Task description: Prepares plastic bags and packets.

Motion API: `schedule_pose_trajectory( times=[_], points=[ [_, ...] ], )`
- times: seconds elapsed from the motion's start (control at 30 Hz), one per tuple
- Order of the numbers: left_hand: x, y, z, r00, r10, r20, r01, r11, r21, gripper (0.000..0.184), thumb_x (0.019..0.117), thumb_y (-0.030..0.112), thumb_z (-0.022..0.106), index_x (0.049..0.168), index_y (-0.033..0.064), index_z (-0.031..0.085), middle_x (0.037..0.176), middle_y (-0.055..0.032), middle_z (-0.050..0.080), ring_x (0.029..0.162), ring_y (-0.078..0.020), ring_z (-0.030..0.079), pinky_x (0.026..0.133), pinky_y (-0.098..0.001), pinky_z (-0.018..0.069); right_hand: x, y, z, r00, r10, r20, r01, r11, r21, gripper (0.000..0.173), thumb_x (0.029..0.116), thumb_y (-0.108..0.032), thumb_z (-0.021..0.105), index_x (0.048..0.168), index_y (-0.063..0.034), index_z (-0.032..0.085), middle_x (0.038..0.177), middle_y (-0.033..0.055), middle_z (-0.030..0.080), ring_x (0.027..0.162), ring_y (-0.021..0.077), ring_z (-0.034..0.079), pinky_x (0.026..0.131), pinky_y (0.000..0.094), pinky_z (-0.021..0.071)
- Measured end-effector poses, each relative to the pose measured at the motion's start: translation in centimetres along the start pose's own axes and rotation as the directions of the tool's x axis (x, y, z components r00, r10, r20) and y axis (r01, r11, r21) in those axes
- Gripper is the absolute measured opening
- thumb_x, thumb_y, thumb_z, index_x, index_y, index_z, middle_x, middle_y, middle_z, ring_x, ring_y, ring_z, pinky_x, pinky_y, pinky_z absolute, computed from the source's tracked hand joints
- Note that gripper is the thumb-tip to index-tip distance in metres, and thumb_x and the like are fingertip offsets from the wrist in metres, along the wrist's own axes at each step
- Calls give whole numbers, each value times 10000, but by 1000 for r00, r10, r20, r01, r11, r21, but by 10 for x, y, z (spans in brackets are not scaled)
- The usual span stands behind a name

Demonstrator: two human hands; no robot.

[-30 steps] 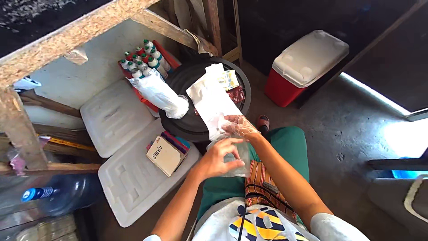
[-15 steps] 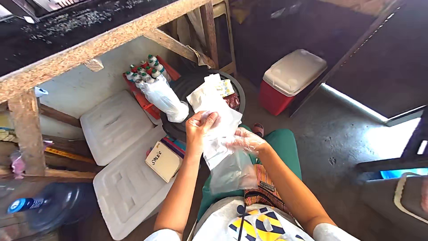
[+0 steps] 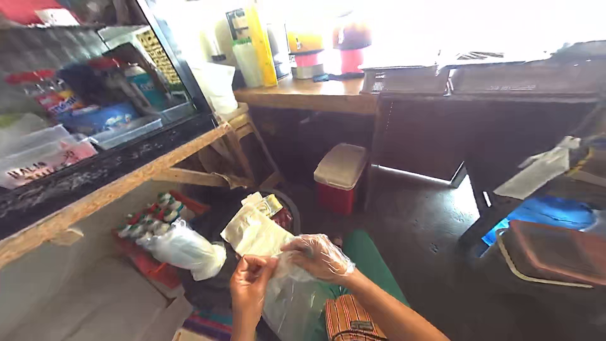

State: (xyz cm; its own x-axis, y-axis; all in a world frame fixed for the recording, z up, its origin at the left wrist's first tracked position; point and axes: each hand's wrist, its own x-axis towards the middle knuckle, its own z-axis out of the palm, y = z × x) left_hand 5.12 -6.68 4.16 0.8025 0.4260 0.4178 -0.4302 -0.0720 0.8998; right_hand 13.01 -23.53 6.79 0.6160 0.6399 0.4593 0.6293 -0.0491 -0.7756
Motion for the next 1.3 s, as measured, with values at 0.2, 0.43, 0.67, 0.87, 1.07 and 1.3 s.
schedule_pose_trajectory(
  times=[0.2, 0.43, 0.67, 0.87, 1.07, 1.3],
  points=[
    [-7, -3, -2, 991, -102, -91, 101, 995, -15, 231, 910, -84, 558, 894, 92, 706, 785, 142, 726, 718, 58, 671, 689, -146, 574, -10, 4, 7, 999, 38, 35, -39, 999, 16, 282, 1012, -155, 577, 927, 87, 695, 764, 160, 669, 711, 190, 633, 705, 353, 505],
    [-11, -8, 14, 986, -51, -156, 55, 998, 23, 261, 1026, 22, 428, 895, 141, 620, 709, 194, 646, 663, 99, 625, 655, -113, 546, -16, 10, 13, 997, 74, -36, -74, 997, -9, 336, 969, -242, 654, 787, 40, 659, 666, 83, 598, 626, 121, 558, 608, 295, 447],
    [-4, -13, 3, 999, -44, -2, 43, 989, -142, 243, 859, -88, 655, 888, 147, 601, 807, 111, 724, 716, 21, 681, 657, -160, 582, -18, 18, 15, 994, 30, -102, -21, 995, 95, 232, 986, -134, 603, 916, 61, 708, 772, 94, 676, 705, 56, 602, 688, 209, 487],
    [-4, -1, 16, 990, -109, -93, 98, 989, -109, 279, 962, -42, 522, 864, 161, 688, 735, 149, 713, 663, 53, 664, 641, -138, 569, -17, 14, 18, 996, 40, -74, -33, 996, 87, 295, 960, -191, 650, 805, 60, 670, 673, 64, 605, 631, 54, 543, 617, 222, 437],
    [-7, 4, 23, 982, -127, -137, 114, 989, -98, 380, 1077, 69, 318, 876, 190, 617, 699, 183, 661, 655, 79, 640, 647, -125, 557, -16, 18, 22, 988, -36, -149, 67, 976, 207, 210, 965, -99, 616, 892, 81, 695, 771, 72, 674, 711, -8, 588, 694, 157, 479],
    [-2, -7, 8, 995, -92, 29, 97, 958, -268, 225, 855, -65, 681, 870, 154, 632, 859, 68, 748, 765, -9, 705, 699, -183, 594, -17, 23, 18, 986, -31, -162, 52, 991, 124, 358, 986, -167, 602, 695, 40, 615, 598, 9, 536, 587, -17, 486, 580, 165, 390]
  ],
)
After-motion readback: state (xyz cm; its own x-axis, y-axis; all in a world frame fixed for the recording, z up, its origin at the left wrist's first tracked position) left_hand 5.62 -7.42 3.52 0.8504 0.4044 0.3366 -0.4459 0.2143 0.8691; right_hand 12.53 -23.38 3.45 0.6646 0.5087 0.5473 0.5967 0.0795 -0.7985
